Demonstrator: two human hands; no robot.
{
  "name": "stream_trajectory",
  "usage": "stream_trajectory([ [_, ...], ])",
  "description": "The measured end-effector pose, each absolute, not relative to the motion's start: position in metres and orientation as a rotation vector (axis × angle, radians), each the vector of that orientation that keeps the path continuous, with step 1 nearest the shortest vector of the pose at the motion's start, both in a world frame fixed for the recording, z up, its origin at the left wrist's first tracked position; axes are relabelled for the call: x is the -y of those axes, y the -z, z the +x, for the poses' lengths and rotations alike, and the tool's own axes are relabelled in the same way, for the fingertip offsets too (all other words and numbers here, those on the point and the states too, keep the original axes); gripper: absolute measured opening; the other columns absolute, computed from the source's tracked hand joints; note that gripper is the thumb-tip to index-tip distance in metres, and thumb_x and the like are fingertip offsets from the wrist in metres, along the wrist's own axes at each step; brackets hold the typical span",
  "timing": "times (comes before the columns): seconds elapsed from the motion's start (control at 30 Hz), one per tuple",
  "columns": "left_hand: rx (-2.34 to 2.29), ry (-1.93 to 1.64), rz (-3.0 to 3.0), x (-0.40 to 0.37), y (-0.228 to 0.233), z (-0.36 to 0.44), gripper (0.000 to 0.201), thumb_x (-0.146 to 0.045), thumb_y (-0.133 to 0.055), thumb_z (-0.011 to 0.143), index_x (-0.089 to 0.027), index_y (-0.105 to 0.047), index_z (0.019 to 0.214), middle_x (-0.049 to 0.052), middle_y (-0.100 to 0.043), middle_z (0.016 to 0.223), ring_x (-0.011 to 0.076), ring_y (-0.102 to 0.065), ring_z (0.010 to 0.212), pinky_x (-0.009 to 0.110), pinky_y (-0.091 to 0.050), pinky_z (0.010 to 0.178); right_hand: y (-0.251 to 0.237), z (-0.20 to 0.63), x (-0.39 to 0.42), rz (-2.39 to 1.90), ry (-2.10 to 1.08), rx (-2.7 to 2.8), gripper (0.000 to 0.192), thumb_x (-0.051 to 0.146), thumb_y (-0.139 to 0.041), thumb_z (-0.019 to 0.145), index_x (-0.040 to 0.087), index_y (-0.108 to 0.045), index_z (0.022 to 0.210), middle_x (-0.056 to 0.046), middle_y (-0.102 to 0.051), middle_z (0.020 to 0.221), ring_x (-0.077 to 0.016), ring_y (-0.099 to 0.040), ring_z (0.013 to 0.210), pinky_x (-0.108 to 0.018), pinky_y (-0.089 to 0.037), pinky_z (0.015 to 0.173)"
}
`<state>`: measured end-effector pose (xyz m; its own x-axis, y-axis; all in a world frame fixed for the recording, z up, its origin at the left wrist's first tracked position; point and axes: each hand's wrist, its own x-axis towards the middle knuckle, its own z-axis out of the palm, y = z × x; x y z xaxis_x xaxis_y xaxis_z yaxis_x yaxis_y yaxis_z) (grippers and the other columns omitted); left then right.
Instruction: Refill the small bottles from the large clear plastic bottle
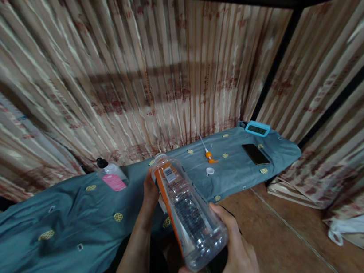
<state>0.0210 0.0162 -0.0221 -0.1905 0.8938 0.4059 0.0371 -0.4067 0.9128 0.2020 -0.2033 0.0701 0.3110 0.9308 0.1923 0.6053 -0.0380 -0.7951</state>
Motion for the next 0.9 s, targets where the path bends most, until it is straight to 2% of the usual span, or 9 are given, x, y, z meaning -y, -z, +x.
stream_trajectory([
  [0.17,-1.12,-1.656,1.397,-0.015,0.0201,0.0227,0.033,-0.045,-0.073,0.076,-0.022,-0.067,0.099,0.005,-0.074,0.097,0.0221,-0.069,0.088,0.036,-0.056,0.082,-0.0725,0.2013,0.2033,-1.746,-0.491,1.397,0.092,0.038,-0.082,0.054,0.027,-0.047,0.139,-0.006,-0.075,0.126,-0.034,-0.076,0.109,-0.041,-0.065,0.087],
  [0.37,-1.107,-1.672,1.384,-0.0161,0.0205,0.0215,0.033,-0.045,-0.075,0.073,-0.022,-0.067,0.095,0.003,-0.074,0.093,0.0202,-0.069,0.085,0.033,-0.056,0.081,-0.0709,0.2019,0.2038,-1.728,-0.512,1.389,0.092,0.04,-0.081,0.056,0.028,-0.046,0.14,-0.006,-0.075,0.128,-0.0337,-0.076,0.109,-0.041,-0.066,0.086],
  [0.7,-1.103,-1.681,1.427,-0.0158,0.0206,0.0219,0.035,-0.046,-0.072,0.075,-0.022,-0.066,0.099,0.005,-0.074,0.096,0.0218,-0.069,0.087,0.035,-0.056,0.08,-0.0725,0.2008,0.2036,-1.746,-0.508,1.379,0.088,0.042,-0.077,0.058,0.028,-0.046,0.139,-0.006,-0.074,0.13,-0.0338,-0.074,0.114,-0.043,-0.064,0.091],
  [0.9,-1.09,-1.696,1.451,-0.0159,0.0203,0.0224,0.033,-0.047,-0.072,0.076,-0.022,-0.066,0.096,0.003,-0.074,0.092,0.0198,-0.069,0.082,0.031,-0.055,0.076,-0.0719,0.2005,0.2037,-1.756,-0.498,1.383,0.09,0.042,-0.079,0.056,0.029,-0.047,0.139,-0.007,-0.074,0.13,-0.035,-0.076,0.109,-0.044,-0.066,0.085],
])
